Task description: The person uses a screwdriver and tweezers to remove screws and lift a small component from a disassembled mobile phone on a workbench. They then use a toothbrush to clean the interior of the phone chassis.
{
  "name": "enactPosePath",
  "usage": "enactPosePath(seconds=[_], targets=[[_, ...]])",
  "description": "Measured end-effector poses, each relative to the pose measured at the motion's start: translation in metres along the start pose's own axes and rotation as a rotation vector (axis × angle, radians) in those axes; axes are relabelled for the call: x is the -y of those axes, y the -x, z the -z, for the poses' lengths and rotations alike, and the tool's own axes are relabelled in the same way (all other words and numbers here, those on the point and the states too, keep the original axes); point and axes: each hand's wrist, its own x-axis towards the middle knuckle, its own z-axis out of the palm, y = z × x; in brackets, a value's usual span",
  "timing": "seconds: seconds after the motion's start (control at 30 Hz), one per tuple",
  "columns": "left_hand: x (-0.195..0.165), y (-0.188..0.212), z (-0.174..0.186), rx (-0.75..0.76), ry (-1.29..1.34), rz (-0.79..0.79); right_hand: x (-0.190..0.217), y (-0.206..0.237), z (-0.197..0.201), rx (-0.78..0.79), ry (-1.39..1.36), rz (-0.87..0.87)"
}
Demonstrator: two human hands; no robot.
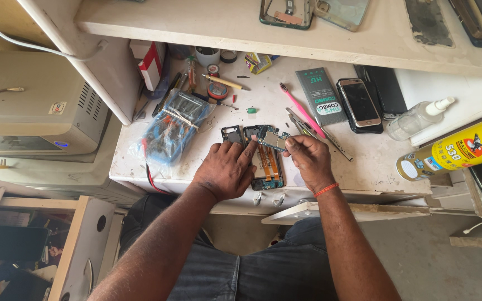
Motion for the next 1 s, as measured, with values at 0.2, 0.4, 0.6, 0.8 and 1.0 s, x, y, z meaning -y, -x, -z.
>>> enactPosePath(seconds=[0.2, 0.4, 0.6, 0.8, 1.0], targets=[[0.0001, 0.0001, -0.0001, -0.017, -0.001, -0.006, -0.0010, 0.0001, 0.0002, 0.004, 0.000, 0.010], [-0.0005, -0.0003, 0.0002, -0.006, -0.004, 0.001, -0.0006, 0.0000, -0.0002, -0.001, 0.015, 0.008], [-0.0008, -0.0008, 0.0016, 0.018, -0.010, 0.007, -0.0007, 0.0006, -0.0005, -0.001, 0.013, 0.007], [-0.0010, -0.0004, 0.0023, -0.007, -0.001, 0.000, 0.0005, 0.0007, -0.0010, 0.004, 0.023, 0.014], [-0.0012, -0.0007, 0.0014, 0.012, -0.005, 0.010, 0.0025, 0.0015, -0.0007, -0.014, 0.071, 0.015]])
